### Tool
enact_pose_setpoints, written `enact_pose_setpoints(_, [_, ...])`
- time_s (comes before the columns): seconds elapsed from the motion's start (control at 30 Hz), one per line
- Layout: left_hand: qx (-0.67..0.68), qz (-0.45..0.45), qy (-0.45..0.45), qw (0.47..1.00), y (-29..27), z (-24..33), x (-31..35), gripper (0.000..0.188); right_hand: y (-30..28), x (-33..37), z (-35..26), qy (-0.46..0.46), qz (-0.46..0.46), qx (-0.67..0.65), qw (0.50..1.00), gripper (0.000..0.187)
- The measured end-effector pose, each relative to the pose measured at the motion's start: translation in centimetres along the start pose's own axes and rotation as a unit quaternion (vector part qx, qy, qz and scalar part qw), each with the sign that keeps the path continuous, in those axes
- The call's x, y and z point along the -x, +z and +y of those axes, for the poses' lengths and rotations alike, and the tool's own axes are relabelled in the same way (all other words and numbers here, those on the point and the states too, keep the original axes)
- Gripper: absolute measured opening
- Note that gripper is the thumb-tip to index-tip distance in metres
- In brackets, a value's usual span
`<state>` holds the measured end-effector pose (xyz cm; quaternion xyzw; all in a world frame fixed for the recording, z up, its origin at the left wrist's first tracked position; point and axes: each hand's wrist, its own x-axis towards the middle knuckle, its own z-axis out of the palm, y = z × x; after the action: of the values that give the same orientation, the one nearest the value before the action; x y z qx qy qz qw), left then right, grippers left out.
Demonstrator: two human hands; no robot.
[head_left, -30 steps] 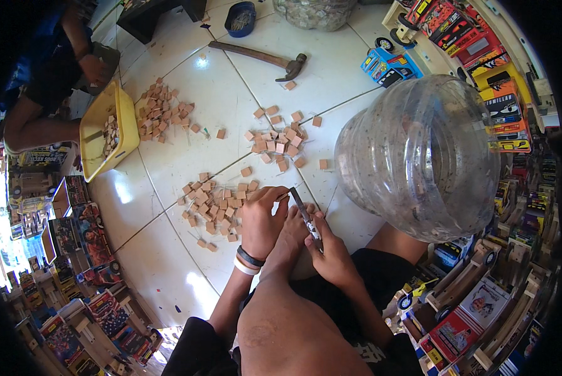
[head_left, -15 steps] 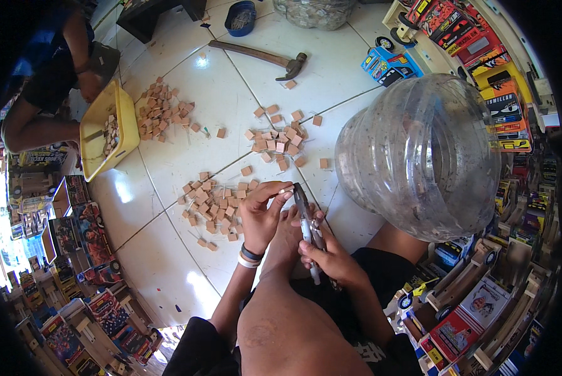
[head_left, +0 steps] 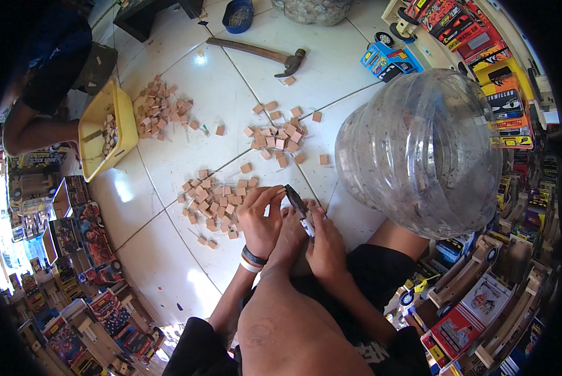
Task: The person sits on the floor and uses a utility knife to trim small wooden blocks one at a time. They pick up a block, shave its edges, and place it back on the floor among other blocks.
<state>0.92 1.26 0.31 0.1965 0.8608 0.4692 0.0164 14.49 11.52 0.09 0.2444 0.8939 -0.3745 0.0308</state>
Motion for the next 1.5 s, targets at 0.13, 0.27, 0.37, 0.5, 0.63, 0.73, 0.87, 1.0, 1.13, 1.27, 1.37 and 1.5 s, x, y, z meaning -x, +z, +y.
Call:
enact_pose_setpoints(0.13, [0.015, -0.011, -0.049, 0.999, -0.7, -0.2, -0.4, 0.008, -1.1, -0.2, 0.4, 0.010, 0.011, -0.073, 0.997, 0.084])
enact_pose_setpoints(0.27, [0.143, -0.086, -0.178, 0.970, -2.1, -0.8, -1.3, 0.019, -3.1, -0.5, 0.8, 0.012, 0.010, -0.140, 0.990, 0.079])
enact_pose_setpoints(0.37, [0.219, -0.147, -0.193, 0.945, -2.8, -1.0, -2.0, 0.023, -4.3, -0.8, 1.4, -0.018, -0.046, -0.149, 0.988, 0.072])
enact_pose_setpoints(0.5, [0.246, -0.175, -0.212, 0.930, -3.2, -0.6, -2.4, 0.020, -4.4, -0.9, 1.9, -0.032, -0.094, -0.185, 0.978, 0.065])
enact_pose_setpoints(0.63, [0.233, -0.194, -0.219, 0.927, -3.6, -0.1, -2.6, 0.018, -3.8, -1.1, 2.3, -0.074, -0.098, -0.196, 0.973, 0.062])
enact_pose_setpoints(0.73, [0.234, -0.201, -0.203, 0.929, -3.6, 0.0, -2.7, 0.018, -3.2, -1.2, 2.4, -0.087, -0.094, -0.190, 0.973, 0.061])
enact_pose_setpoints(0.87, [0.210, -0.220, -0.211, 0.929, -3.7, 0.0, -2.7, 0.020, -2.9, -1.0, 2.0, -0.027, -0.128, -0.196, 0.972, 0.061])
enact_pose_setpoints(1.0, [0.162, -0.242, -0.210, 0.933, -4.0, 0.0, -2.5, 0.019, -3.2, -0.4, 1.1, -0.026, -0.090, -0.174, 0.980, 0.063])
enact_pose_setpoints(1.13, [0.187, -0.238, -0.212, 0.929, -4.2, 0.0, -2.2, 0.014, -3.9, -0.1, 0.7, 0.001, -0.120, -0.171, 0.978, 0.058])
enact_pose_setpoints(1.27, [0.269, -0.210, -0.243, 0.908, -4.0, 0.0, -2.1, 0.011, -3.6, -0.3, 0.6, -0.025, -0.113, -0.205, 0.972, 0.056])
enact_pose_setpoints(1.37, [0.357, -0.152, -0.270, 0.881, -3.2, 0.3, -1.1, 0.010, -2.8, -0.3, 0.3, -0.030, -0.091, -0.220, 0.971, 0.056])
enact_pose_setpoints(1.5, [0.420, -0.079, -0.287, 0.857, -2.0, 0.1, -0.2, 0.018, -2.1, 0.2, -0.2, -0.016, -0.093, -0.246, 0.965, 0.058])
